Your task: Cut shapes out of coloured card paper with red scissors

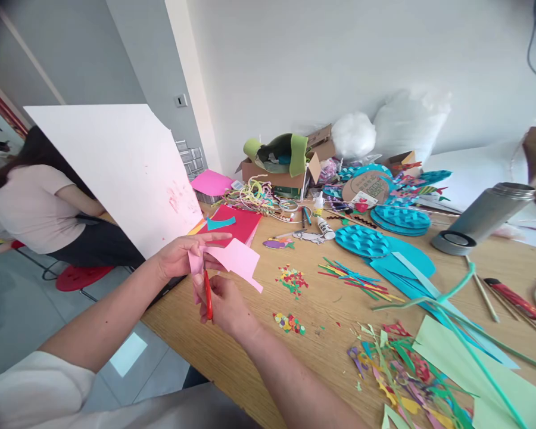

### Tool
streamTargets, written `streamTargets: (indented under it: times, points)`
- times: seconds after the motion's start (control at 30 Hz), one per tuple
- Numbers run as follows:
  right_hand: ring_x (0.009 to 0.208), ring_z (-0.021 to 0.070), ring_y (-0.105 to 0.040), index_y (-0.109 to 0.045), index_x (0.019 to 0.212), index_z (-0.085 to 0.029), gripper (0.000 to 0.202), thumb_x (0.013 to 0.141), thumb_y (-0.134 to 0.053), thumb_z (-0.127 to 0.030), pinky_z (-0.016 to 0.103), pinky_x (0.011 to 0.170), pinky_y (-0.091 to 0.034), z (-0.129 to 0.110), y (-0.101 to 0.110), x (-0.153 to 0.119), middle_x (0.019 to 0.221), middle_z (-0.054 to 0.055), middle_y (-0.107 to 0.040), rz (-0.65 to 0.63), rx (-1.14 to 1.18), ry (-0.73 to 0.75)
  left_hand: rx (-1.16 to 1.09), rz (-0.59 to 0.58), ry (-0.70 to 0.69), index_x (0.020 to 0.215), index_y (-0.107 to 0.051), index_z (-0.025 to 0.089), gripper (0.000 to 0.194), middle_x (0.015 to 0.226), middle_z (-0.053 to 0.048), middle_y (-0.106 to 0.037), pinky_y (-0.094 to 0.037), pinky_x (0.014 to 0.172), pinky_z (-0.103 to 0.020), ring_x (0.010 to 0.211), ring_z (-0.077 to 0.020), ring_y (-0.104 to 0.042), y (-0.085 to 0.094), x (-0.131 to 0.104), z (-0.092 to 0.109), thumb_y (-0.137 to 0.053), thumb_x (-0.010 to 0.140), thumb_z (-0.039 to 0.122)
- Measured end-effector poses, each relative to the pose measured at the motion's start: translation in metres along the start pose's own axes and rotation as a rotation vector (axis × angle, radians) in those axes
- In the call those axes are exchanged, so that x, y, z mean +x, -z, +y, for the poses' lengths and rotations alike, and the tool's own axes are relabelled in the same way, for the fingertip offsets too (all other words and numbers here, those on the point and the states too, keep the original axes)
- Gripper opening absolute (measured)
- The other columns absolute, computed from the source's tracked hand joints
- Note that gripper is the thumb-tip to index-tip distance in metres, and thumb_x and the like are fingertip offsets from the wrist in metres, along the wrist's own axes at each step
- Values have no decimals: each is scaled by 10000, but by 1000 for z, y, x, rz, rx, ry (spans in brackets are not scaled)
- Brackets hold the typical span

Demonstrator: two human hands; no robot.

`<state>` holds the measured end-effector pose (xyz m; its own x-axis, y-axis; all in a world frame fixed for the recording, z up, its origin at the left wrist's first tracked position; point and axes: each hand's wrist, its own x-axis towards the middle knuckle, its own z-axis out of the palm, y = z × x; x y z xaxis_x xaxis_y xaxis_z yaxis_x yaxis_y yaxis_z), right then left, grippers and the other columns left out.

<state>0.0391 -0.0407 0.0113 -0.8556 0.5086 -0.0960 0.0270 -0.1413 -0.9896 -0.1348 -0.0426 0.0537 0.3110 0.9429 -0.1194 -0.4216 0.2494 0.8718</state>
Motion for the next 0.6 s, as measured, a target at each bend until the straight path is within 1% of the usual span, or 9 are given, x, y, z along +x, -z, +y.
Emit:
streamTargets:
  times: [0.13,0.2,0.3,0.47,0.6]
  points:
    - [410,90,-499,-494,691,-176,665,696,-452,-839,212,409,-347,7,0,4,501,-24,-526,22,5,52,-27,27,-34,1300,-530,143,773,1213,-123,-647,-435,952,-530,986,-300,-669,-2,-1,-1,-431,542,32]
    - [420,94,-502,-478,694,-184,640,709,-465,-823,216,418,-359,8,0,5,506,-26,-527,32,-5,50,-33,47,-37,1300,-531,155,783,1216,-113,-643,-424,964,-532,991,-303,-665,-2,-1,-2,-439,532,32]
    - [421,90,-483,-454,687,-194,597,742,-477,-788,219,421,-361,6,-1,4,497,-33,-513,41,-18,32,-49,60,-46,1312,-517,155,788,1197,-123,-647,-422,955,-535,1013,-319,-657,-2,-1,-2,-443,537,35]
    - [430,91,-479,-435,678,-202,555,771,-498,-746,223,434,-368,1,-2,5,499,-41,-499,53,-23,57,-122,49,-50,1319,-499,146,800,1141,-135,-671,-415,954,-541,1019,-336,-656,1,-1,-4,-445,525,58]
    - [411,87,-467,-450,680,-200,551,783,-489,-740,226,426,-359,5,-3,10,493,-40,-493,45,-12,78,-171,96,-54,1350,-454,137,833,1128,-129,-675,-404,959,-565,1013,-344,-657,-4,-1,-5,-442,522,47]
